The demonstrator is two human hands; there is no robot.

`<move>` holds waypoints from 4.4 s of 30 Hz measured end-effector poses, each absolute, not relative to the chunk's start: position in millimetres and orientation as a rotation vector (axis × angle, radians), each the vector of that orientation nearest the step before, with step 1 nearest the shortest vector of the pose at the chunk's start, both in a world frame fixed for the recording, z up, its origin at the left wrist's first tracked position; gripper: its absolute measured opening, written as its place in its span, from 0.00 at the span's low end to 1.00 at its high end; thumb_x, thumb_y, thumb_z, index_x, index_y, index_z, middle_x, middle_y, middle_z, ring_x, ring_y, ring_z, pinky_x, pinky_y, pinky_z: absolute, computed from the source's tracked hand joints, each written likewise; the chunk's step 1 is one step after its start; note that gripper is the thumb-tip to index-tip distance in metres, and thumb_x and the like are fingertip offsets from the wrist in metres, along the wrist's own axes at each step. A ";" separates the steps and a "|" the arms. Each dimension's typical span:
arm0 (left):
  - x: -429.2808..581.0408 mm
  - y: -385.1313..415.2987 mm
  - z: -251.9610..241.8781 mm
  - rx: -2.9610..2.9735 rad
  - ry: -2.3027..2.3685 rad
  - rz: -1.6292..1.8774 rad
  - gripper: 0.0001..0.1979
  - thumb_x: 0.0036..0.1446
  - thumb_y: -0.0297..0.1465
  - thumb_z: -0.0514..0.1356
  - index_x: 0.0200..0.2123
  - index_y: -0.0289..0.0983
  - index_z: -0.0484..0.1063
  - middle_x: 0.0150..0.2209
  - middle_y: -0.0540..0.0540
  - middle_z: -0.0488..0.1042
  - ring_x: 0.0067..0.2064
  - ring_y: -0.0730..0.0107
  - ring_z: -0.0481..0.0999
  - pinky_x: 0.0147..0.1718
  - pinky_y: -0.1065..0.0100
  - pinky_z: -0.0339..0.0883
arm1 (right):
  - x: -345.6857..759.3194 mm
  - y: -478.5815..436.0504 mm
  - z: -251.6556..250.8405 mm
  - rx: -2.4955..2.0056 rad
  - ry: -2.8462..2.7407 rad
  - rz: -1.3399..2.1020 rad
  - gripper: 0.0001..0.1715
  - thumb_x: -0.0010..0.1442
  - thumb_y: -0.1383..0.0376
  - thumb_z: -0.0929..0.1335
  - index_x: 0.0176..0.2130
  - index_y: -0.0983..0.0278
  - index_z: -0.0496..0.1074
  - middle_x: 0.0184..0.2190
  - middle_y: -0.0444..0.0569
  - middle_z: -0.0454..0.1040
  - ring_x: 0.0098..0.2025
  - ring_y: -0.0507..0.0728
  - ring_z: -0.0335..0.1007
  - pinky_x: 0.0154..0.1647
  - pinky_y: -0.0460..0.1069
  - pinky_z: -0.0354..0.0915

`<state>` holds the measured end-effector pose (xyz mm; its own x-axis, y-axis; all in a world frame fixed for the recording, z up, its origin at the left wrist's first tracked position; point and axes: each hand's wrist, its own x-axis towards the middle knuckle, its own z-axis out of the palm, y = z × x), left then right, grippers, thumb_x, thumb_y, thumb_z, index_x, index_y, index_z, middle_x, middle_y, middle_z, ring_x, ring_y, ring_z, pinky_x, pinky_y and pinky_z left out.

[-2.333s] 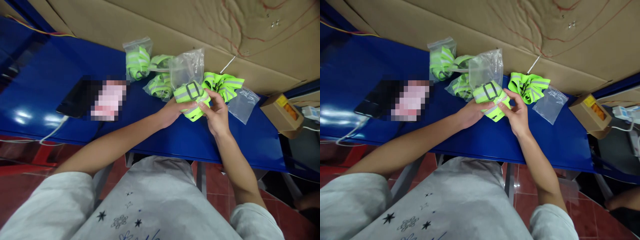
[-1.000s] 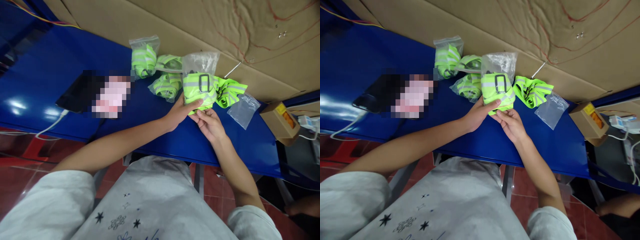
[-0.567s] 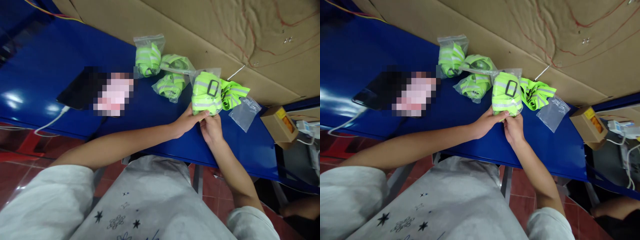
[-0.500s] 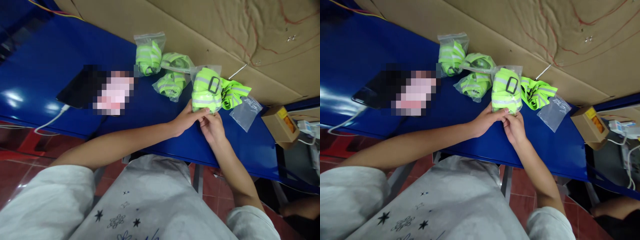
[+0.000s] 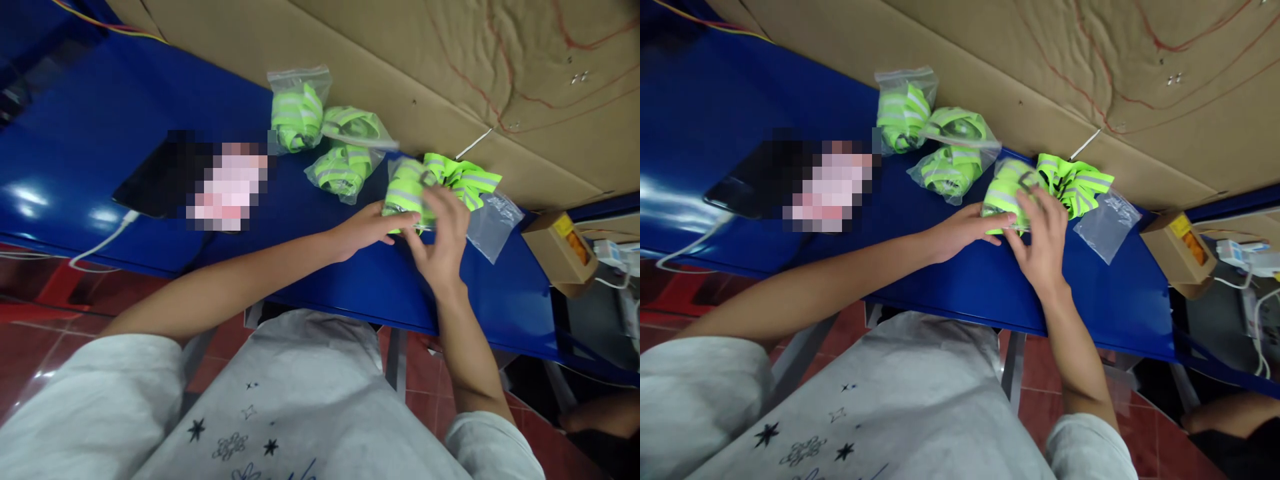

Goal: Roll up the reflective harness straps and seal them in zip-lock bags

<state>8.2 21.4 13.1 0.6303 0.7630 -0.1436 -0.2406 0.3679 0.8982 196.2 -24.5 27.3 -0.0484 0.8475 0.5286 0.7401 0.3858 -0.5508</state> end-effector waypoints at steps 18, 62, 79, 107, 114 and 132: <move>-26.2 54.5 29.1 1.688 0.750 0.739 0.40 0.47 0.44 0.80 0.61 0.36 0.76 0.49 0.39 0.78 0.59 0.37 0.77 0.69 0.46 0.57 | 225.3 -8.8 32.7 -1.378 -1.402 1.363 0.36 0.57 0.36 0.78 0.53 0.56 0.80 0.45 0.48 0.84 0.37 0.57 0.81 0.34 0.53 0.81; -19.5 52.1 13.8 2.005 0.522 0.528 0.28 0.58 0.42 0.70 0.59 0.36 0.76 0.56 0.41 0.82 0.57 0.58 0.80 0.58 0.63 0.69 | 197.7 -16.6 25.0 -1.310 -1.923 1.087 0.40 0.71 0.35 0.66 0.24 0.63 0.73 0.24 0.46 0.69 0.27 0.51 0.62 0.30 0.49 0.61; -28.5 64.8 16.9 1.852 0.467 0.351 0.44 0.48 0.46 0.75 0.66 0.38 0.70 0.64 0.42 0.77 0.65 0.52 0.76 0.63 0.61 0.68 | 204.8 -15.4 40.9 -1.308 -1.179 1.614 0.32 0.49 0.54 0.86 0.52 0.54 0.83 0.35 0.43 0.81 0.32 0.51 0.73 0.32 0.46 0.70; -28.0 62.3 34.0 1.240 0.812 0.909 0.15 0.60 0.44 0.69 0.39 0.38 0.79 0.35 0.49 0.79 0.36 0.70 0.77 0.37 0.69 0.70 | 203.9 -7.7 24.1 -1.293 -1.479 0.968 0.31 0.62 0.36 0.76 0.38 0.60 0.78 0.24 0.41 0.70 0.26 0.50 0.63 0.29 0.49 0.60; -29.7 67.4 30.9 1.231 0.759 0.902 0.20 0.60 0.49 0.69 0.44 0.39 0.79 0.41 0.46 0.82 0.41 0.67 0.80 0.41 0.67 0.74 | 210.7 -5.3 28.4 -1.351 -1.412 1.067 0.33 0.52 0.35 0.80 0.37 0.60 0.79 0.26 0.43 0.75 0.28 0.51 0.69 0.27 0.48 0.67; -35.8 77.2 18.2 1.415 0.718 0.685 0.23 0.53 0.44 0.76 0.49 0.38 0.84 0.51 0.44 0.84 0.49 0.65 0.82 0.48 0.67 0.75 | 227.1 1.1 28.0 -1.452 -1.435 1.327 0.31 0.49 0.42 0.84 0.36 0.63 0.80 0.28 0.45 0.78 0.30 0.51 0.71 0.32 0.47 0.69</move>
